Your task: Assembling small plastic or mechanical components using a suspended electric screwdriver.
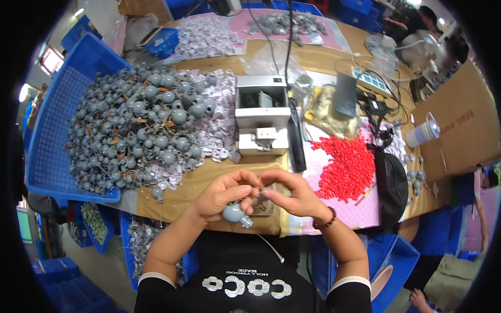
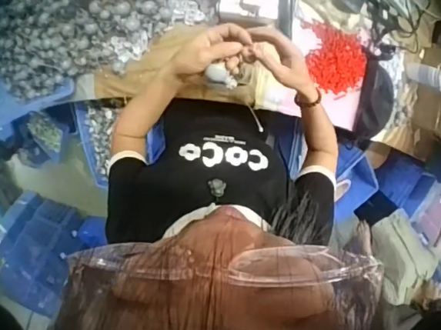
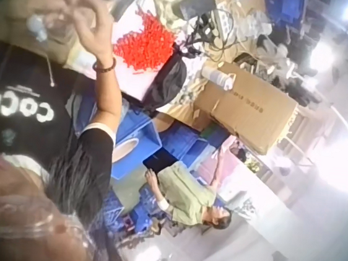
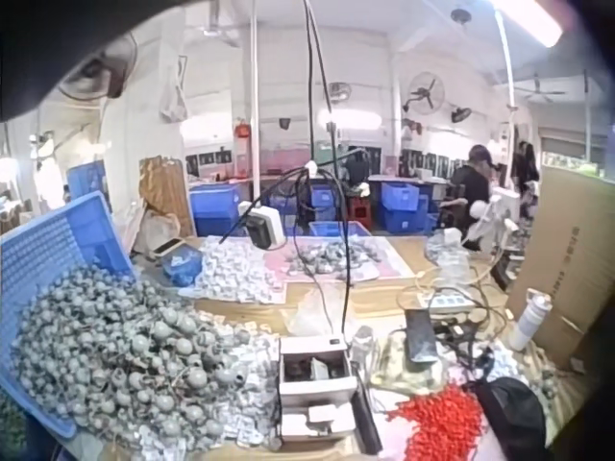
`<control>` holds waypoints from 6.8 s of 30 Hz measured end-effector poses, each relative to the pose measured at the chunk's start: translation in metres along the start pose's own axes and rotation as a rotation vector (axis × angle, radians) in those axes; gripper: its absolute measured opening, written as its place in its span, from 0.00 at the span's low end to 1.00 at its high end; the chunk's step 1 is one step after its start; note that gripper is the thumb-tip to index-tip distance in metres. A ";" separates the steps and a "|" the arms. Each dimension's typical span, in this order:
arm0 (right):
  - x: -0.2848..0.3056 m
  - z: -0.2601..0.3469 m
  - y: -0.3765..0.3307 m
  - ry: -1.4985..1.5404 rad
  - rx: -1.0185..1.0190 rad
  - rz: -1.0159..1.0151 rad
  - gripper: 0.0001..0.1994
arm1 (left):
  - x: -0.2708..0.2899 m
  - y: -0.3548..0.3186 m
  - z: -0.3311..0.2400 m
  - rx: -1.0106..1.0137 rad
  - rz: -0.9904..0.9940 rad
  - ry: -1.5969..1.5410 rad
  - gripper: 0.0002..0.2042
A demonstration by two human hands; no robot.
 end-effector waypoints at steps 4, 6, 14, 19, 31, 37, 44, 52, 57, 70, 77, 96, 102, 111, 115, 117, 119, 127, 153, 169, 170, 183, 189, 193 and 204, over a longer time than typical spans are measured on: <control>-0.017 -0.047 -0.026 0.318 -0.306 -0.072 0.15 | 0.033 0.003 0.047 0.037 -0.025 -0.264 0.09; -0.025 -0.056 -0.030 0.354 -0.376 -0.105 0.13 | 0.047 0.002 0.065 0.047 -0.069 -0.336 0.09; -0.041 -0.071 -0.035 -0.571 0.047 0.111 0.09 | 0.079 -0.007 0.130 0.088 -0.343 -0.303 0.10; -0.050 -0.085 -0.040 -0.894 0.285 0.293 0.12 | 0.073 -0.011 0.133 -0.069 -0.660 0.549 0.12; -0.049 -0.097 -0.031 -0.990 0.315 0.347 0.12 | 0.056 -0.008 0.111 -0.291 -0.792 1.174 0.11; -0.051 -0.095 -0.028 -1.023 0.294 0.388 0.12 | 0.058 -0.006 0.108 -0.296 -0.827 1.345 0.13; -0.050 -0.087 -0.022 -1.056 0.244 0.464 0.13 | 0.057 0.000 0.117 -0.306 -0.931 1.659 0.22; -0.042 -0.091 -0.029 -1.009 0.206 0.451 0.20 | 0.059 0.007 0.129 -0.337 -0.975 1.723 0.27; -0.040 -0.098 -0.029 -0.929 0.175 0.384 0.14 | 0.058 0.008 0.131 -0.339 -1.011 1.783 0.29; -0.013 -0.089 -0.034 -0.629 -0.059 0.216 0.12 | 0.061 0.008 0.119 -0.304 -0.892 1.920 0.26; 0.003 -0.090 -0.047 -0.462 -0.122 0.025 0.15 | 0.064 0.010 0.117 -0.348 -0.871 1.871 0.23; -0.020 -0.114 -0.010 -0.444 -0.252 0.142 0.22 | 0.069 0.008 0.118 -0.396 -0.876 1.833 0.21; -0.027 -0.112 -0.013 -0.694 -0.107 0.059 0.26 | 0.070 0.009 0.102 -0.405 -0.870 1.643 0.21; 0.027 -0.117 -0.011 -0.731 0.032 -0.206 0.22 | 0.070 0.031 0.091 -0.338 -0.944 1.535 0.18; 0.092 -0.142 -0.002 -1.149 -0.016 -0.370 0.23 | 0.071 0.038 0.094 -0.361 -0.944 1.560 0.18; 0.098 -0.163 0.006 -1.049 -0.302 -0.351 0.28 | 0.071 0.038 0.094 -0.363 -0.955 1.560 0.18; 0.099 -0.171 0.009 -0.989 -0.352 -0.373 0.30 | 0.070 0.038 0.093 -0.366 -0.959 1.549 0.18; 0.073 -0.070 0.028 -0.632 0.309 -0.745 0.32 | 0.076 0.037 0.095 -0.341 -0.957 1.500 0.18; -0.030 -0.044 0.049 -0.105 0.078 -0.375 0.36 | 0.076 0.034 0.091 -0.332 -0.934 1.400 0.15; -0.043 -0.061 0.019 -0.054 0.210 -0.225 0.35 | 0.082 0.034 0.095 -0.338 -0.923 1.442 0.15; -0.045 -0.062 0.018 -0.067 0.237 -0.203 0.34 | 0.082 0.034 0.093 -0.343 -0.916 1.436 0.15; -0.054 -0.064 0.008 -0.088 0.356 -0.146 0.33 | 0.081 0.033 0.093 -0.427 -0.914 1.428 0.15; -0.051 -0.065 0.010 -0.150 0.240 -0.170 0.32 | 0.078 0.034 0.091 -0.373 -0.929 1.420 0.16; -0.026 -0.058 0.022 -0.127 0.061 -0.369 0.28 | 0.079 0.031 0.090 -0.263 -0.933 1.372 0.19; 0.054 -0.141 -0.017 -0.641 -0.053 -0.556 0.22 | 0.087 0.024 0.100 -0.400 -0.903 1.324 0.16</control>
Point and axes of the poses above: each hand's wrist, its own y-axis towards the middle knuckle, its own x-axis out of the back of the hand, z = x × y, the point moved 3 cm from there along y, towards the middle knuckle, and after that the axes turned 14 degrees about x, right-handed, at the moved point
